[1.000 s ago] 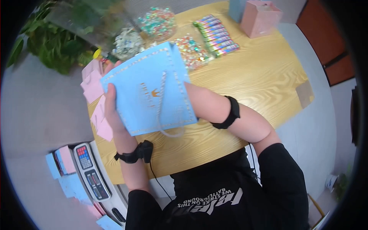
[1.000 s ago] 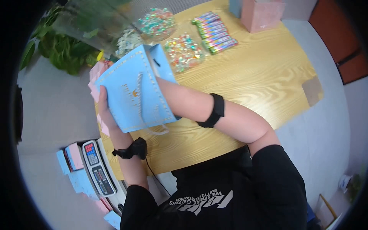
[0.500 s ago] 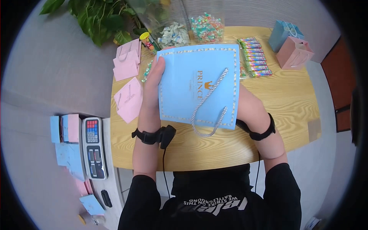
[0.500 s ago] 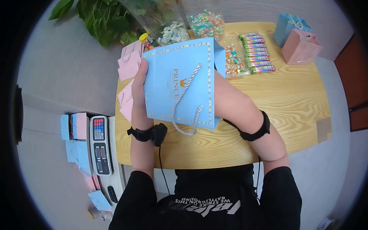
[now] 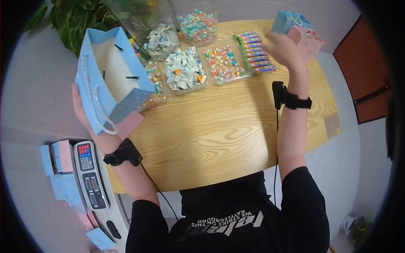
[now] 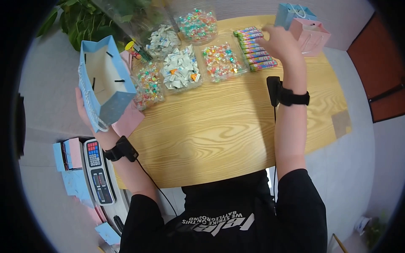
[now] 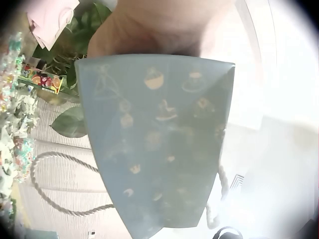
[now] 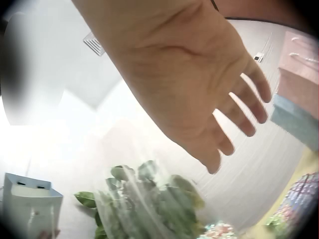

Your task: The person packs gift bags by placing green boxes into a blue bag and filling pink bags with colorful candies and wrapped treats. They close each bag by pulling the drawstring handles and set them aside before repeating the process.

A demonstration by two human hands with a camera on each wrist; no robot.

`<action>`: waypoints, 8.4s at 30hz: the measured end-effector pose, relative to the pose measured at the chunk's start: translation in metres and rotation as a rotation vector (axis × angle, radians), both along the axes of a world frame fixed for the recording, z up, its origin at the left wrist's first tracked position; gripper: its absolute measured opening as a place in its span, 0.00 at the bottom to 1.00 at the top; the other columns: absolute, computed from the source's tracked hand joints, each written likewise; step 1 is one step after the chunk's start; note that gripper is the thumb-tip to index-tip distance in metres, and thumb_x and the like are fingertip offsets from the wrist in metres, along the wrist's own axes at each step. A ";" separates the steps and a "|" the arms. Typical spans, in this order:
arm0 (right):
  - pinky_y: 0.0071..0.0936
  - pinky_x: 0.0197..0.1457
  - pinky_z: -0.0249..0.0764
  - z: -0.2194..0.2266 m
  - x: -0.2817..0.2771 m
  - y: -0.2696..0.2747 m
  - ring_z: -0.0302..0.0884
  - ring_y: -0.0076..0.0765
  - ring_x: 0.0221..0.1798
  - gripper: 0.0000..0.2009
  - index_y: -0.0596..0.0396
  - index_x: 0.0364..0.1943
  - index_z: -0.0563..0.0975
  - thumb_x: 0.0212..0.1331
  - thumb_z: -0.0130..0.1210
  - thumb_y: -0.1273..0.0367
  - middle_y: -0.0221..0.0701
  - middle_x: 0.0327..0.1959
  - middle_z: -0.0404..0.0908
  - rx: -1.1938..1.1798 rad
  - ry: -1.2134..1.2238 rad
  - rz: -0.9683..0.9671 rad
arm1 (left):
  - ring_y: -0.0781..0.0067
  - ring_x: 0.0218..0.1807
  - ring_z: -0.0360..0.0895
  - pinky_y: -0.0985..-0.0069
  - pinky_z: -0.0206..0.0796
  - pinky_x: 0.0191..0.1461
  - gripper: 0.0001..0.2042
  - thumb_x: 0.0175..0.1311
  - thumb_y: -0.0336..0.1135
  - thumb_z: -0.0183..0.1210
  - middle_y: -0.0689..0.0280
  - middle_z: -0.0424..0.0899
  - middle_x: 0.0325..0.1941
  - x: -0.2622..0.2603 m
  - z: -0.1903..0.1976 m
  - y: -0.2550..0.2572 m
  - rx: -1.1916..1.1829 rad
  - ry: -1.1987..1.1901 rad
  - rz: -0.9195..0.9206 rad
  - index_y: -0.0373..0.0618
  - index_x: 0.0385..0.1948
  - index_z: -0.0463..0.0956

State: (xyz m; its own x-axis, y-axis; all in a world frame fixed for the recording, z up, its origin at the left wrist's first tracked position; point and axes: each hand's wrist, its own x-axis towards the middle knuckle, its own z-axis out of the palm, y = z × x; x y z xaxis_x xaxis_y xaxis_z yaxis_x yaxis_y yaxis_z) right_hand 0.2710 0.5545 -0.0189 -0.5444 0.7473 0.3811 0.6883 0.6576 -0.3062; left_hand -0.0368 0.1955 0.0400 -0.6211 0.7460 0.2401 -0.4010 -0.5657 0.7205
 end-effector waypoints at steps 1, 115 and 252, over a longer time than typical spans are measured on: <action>0.34 0.51 0.71 -0.007 0.000 0.003 0.75 0.47 0.48 0.24 0.53 0.46 0.77 0.45 0.63 0.56 0.39 0.44 0.79 -0.002 -0.005 -0.009 | 0.59 0.55 0.72 0.65 0.61 0.61 0.25 0.68 0.47 0.40 0.53 0.71 0.57 -0.005 -0.001 0.000 0.016 0.016 -0.017 0.35 0.57 0.63; 0.32 0.35 0.73 -0.030 0.001 0.007 0.77 0.36 0.34 0.21 0.55 0.37 0.78 0.32 0.71 0.70 0.33 0.29 0.79 -0.407 -0.246 0.175 | 0.65 0.60 0.67 0.71 0.59 0.63 0.34 0.56 0.35 0.59 0.55 0.68 0.60 0.014 -0.137 -0.005 -0.502 0.013 -0.740 0.32 0.62 0.53; 0.22 0.40 0.71 0.041 -0.058 -0.132 0.75 0.24 0.36 0.11 0.58 0.38 0.79 0.55 0.57 0.65 0.28 0.32 0.81 -0.597 -0.336 1.119 | 0.75 0.56 0.69 0.73 0.63 0.60 0.44 0.45 0.46 0.70 0.67 0.71 0.55 0.024 -0.136 -0.002 -0.552 0.172 -0.603 0.41 0.63 0.53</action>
State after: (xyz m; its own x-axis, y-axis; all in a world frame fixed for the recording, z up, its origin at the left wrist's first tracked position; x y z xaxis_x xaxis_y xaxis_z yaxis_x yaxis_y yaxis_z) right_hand 0.2129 0.4226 0.0220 -0.9789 -0.1630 -0.1234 -0.0393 0.7425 -0.6687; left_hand -0.0132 0.1932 -0.0959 -0.0654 0.9771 -0.2026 -0.3809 0.1632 0.9101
